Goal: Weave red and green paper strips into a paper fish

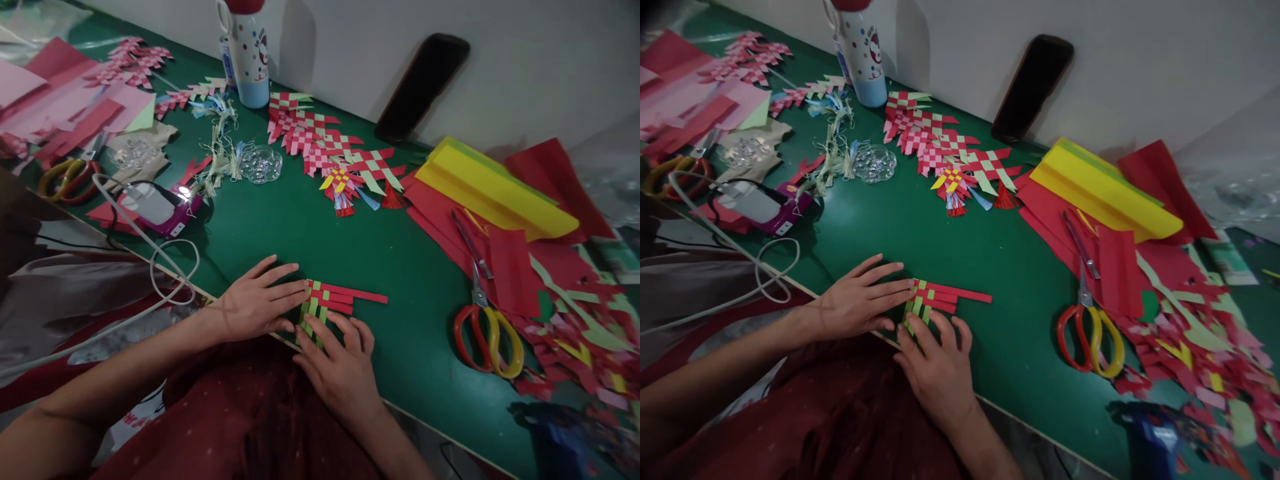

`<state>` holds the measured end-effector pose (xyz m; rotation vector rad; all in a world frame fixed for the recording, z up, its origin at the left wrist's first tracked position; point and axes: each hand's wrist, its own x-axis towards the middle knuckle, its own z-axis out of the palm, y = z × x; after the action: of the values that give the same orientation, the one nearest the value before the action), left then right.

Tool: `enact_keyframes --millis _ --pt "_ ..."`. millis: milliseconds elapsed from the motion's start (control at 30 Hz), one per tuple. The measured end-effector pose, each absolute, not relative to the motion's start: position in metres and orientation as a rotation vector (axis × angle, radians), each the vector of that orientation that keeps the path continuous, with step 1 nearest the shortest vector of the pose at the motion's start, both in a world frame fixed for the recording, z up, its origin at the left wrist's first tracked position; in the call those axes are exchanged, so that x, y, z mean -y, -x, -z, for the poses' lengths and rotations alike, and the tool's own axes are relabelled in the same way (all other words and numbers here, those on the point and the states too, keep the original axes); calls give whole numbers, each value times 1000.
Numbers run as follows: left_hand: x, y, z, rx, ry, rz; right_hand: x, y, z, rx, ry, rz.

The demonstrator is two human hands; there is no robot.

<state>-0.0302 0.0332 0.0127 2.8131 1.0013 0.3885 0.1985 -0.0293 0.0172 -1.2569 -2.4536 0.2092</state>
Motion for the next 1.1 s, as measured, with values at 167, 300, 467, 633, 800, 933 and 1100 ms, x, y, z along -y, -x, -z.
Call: enact_keyframes --millis 167,300,467,633,800,933,1100 --pt "-34 29 -16 -987 -2814 -383 32 -201 -17 2403 1257 -208" --pt "-30 29 -16 -962 -2789 -413 35 -199 -18 2353 1244 -153" --pt "-25 29 -17 -967 -2751 -441 39 -198 -20 2327 1190 -118" --pt "-25 30 -17 -922 -2776 -466 41 -200 -20 2276 1220 -158" --pt "-26 32 -13 -892 -2799 -489 41 -198 -20 2286 1257 -154" --pt "-27 32 -11 -882 -2827 -495 39 -193 -20 2293 1262 -153" --pt "-27 33 -10 -873 -2847 -483 39 -193 -19 2274 1259 -158"
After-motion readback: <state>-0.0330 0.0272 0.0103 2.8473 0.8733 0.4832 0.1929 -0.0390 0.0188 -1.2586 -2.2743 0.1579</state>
